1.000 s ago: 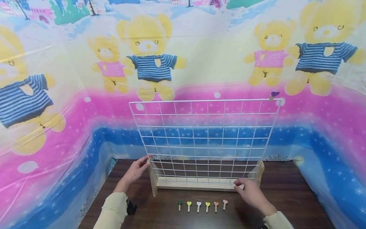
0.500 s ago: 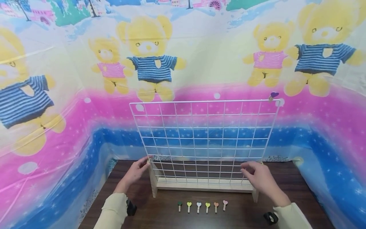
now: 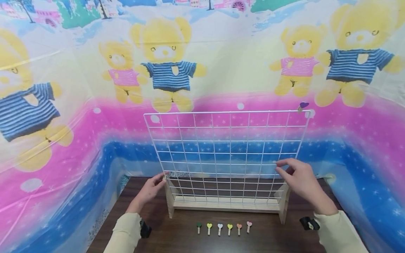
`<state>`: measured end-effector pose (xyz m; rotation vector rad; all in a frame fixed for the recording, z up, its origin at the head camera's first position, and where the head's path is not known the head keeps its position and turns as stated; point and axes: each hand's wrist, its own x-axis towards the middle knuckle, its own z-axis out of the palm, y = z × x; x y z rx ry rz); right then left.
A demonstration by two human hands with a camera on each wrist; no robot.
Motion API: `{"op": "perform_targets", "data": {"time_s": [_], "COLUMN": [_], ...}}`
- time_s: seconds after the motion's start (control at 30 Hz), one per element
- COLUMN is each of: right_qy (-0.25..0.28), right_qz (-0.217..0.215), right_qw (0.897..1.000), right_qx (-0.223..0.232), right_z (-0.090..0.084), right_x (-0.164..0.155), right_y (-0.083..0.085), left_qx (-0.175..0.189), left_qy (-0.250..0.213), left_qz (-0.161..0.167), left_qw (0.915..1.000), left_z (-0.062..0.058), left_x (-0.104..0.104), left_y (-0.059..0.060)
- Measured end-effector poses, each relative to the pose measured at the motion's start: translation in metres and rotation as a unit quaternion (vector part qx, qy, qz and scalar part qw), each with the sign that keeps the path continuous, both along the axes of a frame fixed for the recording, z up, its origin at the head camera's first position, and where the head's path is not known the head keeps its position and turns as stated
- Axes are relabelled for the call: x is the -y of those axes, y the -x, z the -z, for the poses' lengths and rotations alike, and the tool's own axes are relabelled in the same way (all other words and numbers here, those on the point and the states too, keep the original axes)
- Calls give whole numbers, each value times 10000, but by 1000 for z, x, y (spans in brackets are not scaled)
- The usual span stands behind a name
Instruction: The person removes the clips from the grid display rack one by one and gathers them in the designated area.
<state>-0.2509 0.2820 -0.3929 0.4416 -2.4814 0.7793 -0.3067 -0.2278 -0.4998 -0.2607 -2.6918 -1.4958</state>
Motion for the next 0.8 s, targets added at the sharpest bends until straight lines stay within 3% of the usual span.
{"op": "perform_targets", "data": {"time_s": [0.1, 0.27, 0.47, 0.53, 0.63, 0.8], "right_qy": [58, 106, 267, 338, 453, 700], "right_qz": [-1, 177, 419, 451, 451, 496], "right_qw": [9996, 9993, 9979, 9975, 9966, 9939], "right_qx": [-264, -313, -404, -428, -528, -689], "right_z": [-13, -36, -62, -70, -81, -98], "right_x": [-3, -9, -14, -15, -17, -22], "right_y": [1, -1, -4, -3, -1, 3], "left_qx": [46, 26, 37, 74, 14, -50], "left_qy": [-70, -174, -110, -92, -57, -142], "left_qz": [-19, 2, 144, 125, 80, -13], "left_qw": [10000, 9998, 9998, 9999, 10000, 9999], "left_z": [0, -3, -33, -38, -38, -16], "left_x": [0, -1, -10, -11, -12, -6], "left_y": [0, -2, -23, -26, -27, -12]}}
